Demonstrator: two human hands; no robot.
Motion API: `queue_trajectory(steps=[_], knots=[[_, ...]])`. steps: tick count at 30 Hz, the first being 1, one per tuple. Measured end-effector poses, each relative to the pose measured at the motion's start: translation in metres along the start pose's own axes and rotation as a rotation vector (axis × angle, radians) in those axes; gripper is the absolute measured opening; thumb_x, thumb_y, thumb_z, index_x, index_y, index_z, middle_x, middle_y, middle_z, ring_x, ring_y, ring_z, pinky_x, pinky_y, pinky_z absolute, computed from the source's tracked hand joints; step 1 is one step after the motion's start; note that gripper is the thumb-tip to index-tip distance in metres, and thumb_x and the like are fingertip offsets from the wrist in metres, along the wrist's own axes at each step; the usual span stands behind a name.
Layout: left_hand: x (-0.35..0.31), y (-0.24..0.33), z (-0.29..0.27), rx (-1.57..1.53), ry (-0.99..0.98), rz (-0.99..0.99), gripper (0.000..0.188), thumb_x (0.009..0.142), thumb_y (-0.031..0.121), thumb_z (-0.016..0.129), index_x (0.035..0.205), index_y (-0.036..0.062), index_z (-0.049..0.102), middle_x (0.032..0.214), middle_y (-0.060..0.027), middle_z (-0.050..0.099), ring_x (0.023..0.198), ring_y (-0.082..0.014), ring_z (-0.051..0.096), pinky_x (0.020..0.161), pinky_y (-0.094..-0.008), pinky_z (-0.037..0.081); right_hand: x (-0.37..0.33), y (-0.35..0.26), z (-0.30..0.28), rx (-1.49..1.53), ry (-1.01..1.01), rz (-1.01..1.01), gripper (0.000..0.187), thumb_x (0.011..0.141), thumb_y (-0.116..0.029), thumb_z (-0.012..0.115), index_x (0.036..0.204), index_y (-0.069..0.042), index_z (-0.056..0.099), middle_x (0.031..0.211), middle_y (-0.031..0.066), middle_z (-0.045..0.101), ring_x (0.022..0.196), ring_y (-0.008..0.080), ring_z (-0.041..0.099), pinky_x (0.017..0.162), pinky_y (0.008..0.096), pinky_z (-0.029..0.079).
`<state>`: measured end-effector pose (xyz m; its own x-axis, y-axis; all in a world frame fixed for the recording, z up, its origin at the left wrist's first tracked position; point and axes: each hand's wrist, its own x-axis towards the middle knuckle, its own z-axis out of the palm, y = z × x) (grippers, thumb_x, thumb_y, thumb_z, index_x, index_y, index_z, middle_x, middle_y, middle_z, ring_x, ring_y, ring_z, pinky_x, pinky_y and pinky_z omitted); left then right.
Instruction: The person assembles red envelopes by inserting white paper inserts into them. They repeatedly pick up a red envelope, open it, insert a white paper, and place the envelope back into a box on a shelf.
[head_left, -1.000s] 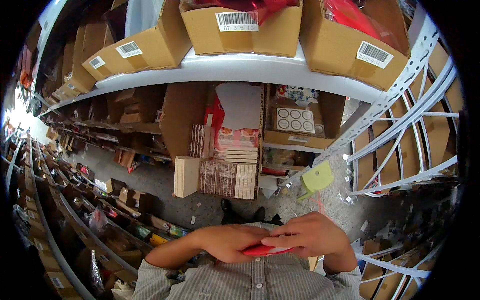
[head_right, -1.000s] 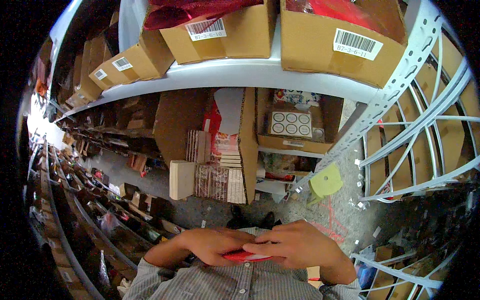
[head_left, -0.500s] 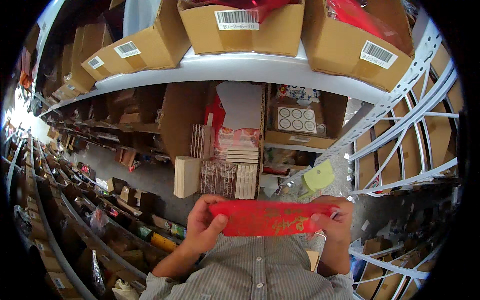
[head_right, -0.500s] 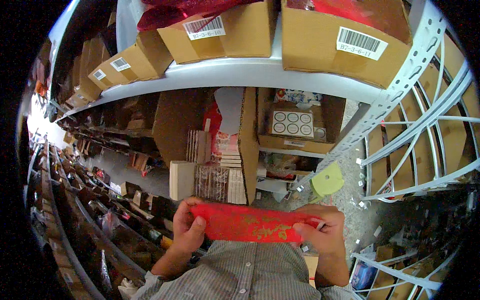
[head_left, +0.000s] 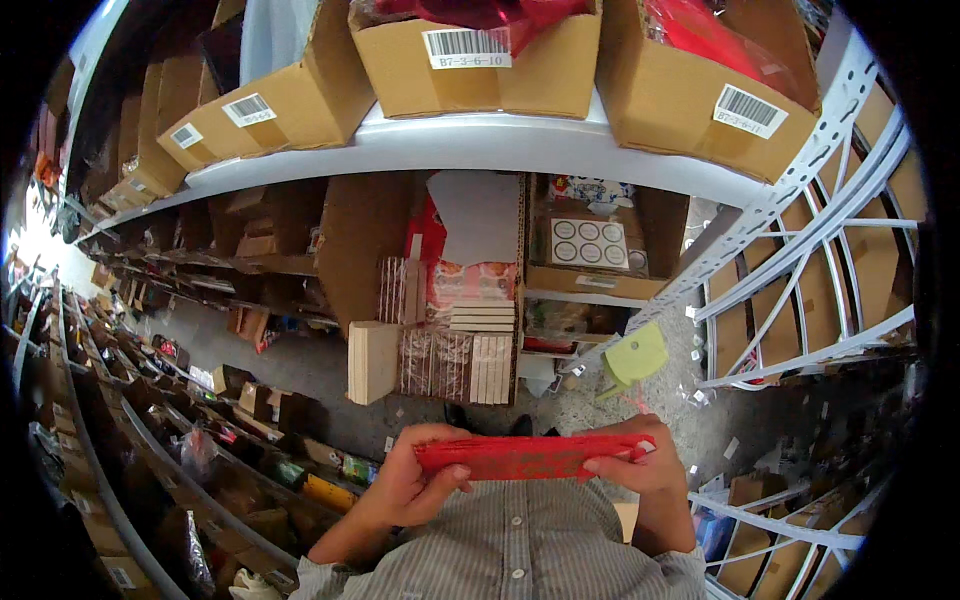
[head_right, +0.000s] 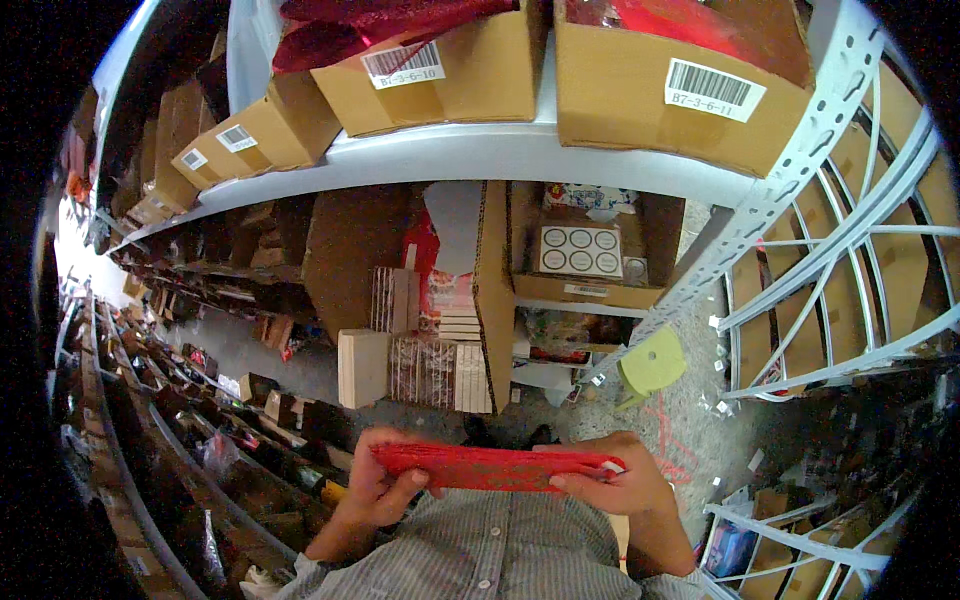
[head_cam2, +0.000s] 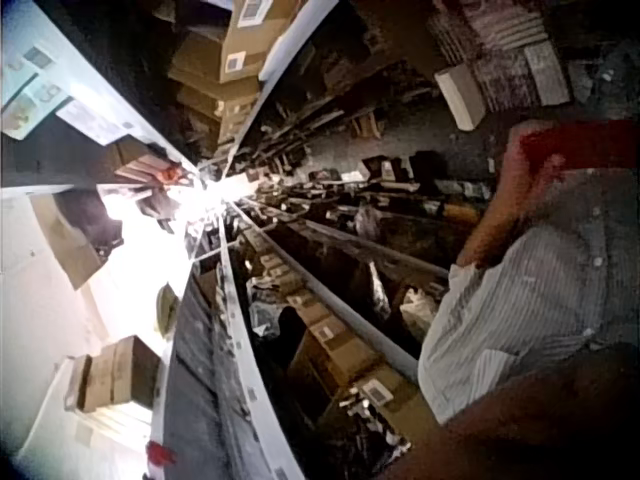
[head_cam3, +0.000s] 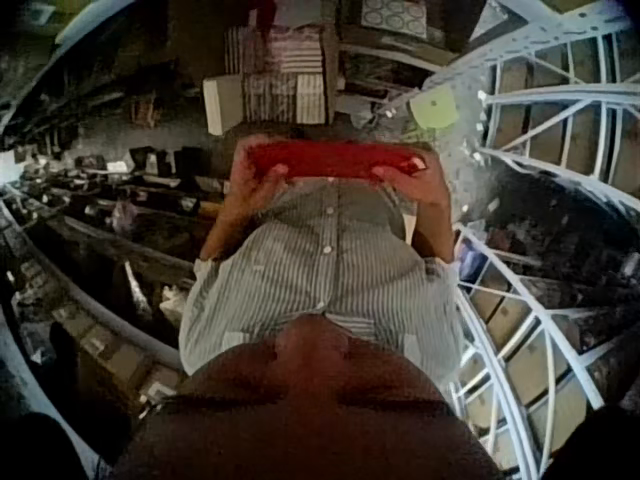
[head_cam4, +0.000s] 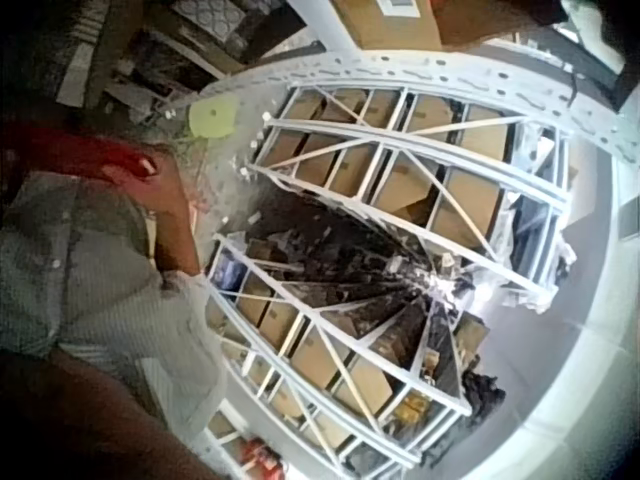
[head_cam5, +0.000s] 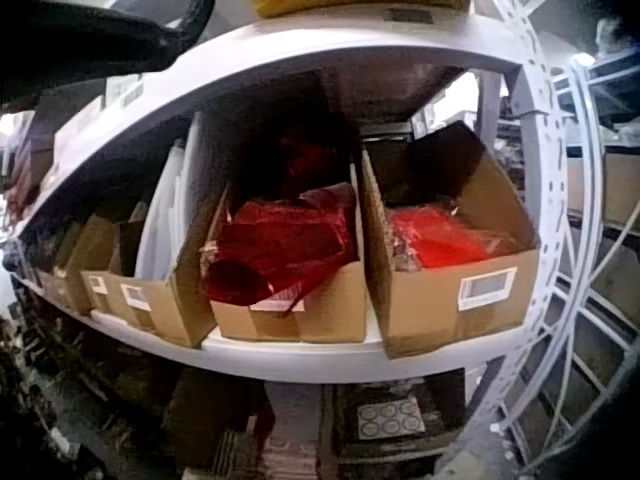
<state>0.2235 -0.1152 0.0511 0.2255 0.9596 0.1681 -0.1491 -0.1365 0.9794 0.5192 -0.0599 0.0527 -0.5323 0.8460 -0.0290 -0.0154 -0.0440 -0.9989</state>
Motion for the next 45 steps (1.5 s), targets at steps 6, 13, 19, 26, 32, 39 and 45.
queue_trajectory(steps=[6,13,19,26,32,39,45], knots=[[0.006,0.005,0.002,-0.029,-0.052,-0.002,0.034,0.091,-0.005,0.054,0.117,0.0033,0.034,0.115,-0.0258,0.058,0.078,-0.0152,0.063,0.067,-0.0282,0.054,0.004,-0.018,0.000,-0.084,-0.193,-0.159,0.035,0.075,-0.007,0.076,0.105,0.010,0.067,0.076,0.0171,0.071,0.064,0.0207,0.069,0.059,0.0283,0.053],[0.010,0.008,-0.006,-0.058,-0.026,0.063,0.030,0.090,-0.005,0.056,0.112,0.0046,0.037,0.106,-0.0278,0.061,0.073,-0.0144,0.062,0.063,-0.0271,0.053,-0.001,-0.005,0.001,-0.055,-0.078,-0.153,0.030,0.078,0.000,0.072,0.105,0.010,0.067,0.078,0.0180,0.071,0.064,0.0205,0.070,0.058,0.0281,0.053],[0.012,0.013,-0.003,-0.117,-0.046,-0.052,0.028,0.091,-0.003,0.055,0.113,0.0044,0.039,0.106,-0.0291,0.060,0.074,-0.0166,0.063,0.061,-0.0273,0.054,0.000,-0.013,-0.001,0.041,-0.148,-0.063,0.030,0.080,0.003,0.068,0.110,0.010,0.065,0.079,0.0187,0.071,0.066,0.0221,0.071,0.058,0.0279,0.055],[0.013,0.016,-0.003,-0.240,-0.175,-0.090,0.035,0.093,-0.006,0.051,0.120,0.0065,0.033,0.121,-0.0299,0.051,0.088,-0.0200,0.063,0.065,-0.0300,0.056,0.004,-0.015,-0.004,0.055,-0.283,-0.213,0.034,0.087,-0.003,0.065,0.120,0.002,0.063,0.085,0.0136,0.072,0.065,0.0168,0.070,0.060,0.0281,0.054],[0.015,0.009,0.000,-0.214,-0.214,-0.096,0.030,0.094,-0.007,0.045,0.119,0.0059,0.033,0.124,-0.0290,0.050,0.093,-0.0227,0.063,0.068,-0.0318,0.057,-0.004,-0.015,-0.007,0.023,-0.214,-0.019,0.032,0.085,-0.001,0.066,0.117,0.003,0.064,0.082,0.0150,0.071,0.064,0.0187,0.070,0.059,0.0288,0.054],[0.024,0.020,-0.006,-0.155,-0.204,-0.060,0.024,0.094,-0.007,0.046,0.112,0.0063,0.038,0.118,-0.0327,0.055,0.100,-0.0340,0.063,0.070,-0.0381,0.058,0.005,-0.016,-0.005,0.040,-0.111,-0.224,0.027,0.082,0.004,0.064,0.109,0.007,0.067,0.080,0.0184,0.071,0.065,0.0222,0.071,0.060,0.0301,0.056],[0.034,0.061,-0.039,0.404,-0.134,0.095,0.057,0.078,0.020,0.076,0.128,0.0035,0.053,0.119,-0.0164,0.061,0.100,-0.0255,0.064,0.085,-0.0359,0.052,0.011,-0.019,-0.010,0.022,-0.082,-0.011,0.038,0.074,0.006,0.065,0.112,0.004,0.067,0.084,0.0188,0.071,0.067,0.0221,0.071,0.062,0.0309,0.056]])
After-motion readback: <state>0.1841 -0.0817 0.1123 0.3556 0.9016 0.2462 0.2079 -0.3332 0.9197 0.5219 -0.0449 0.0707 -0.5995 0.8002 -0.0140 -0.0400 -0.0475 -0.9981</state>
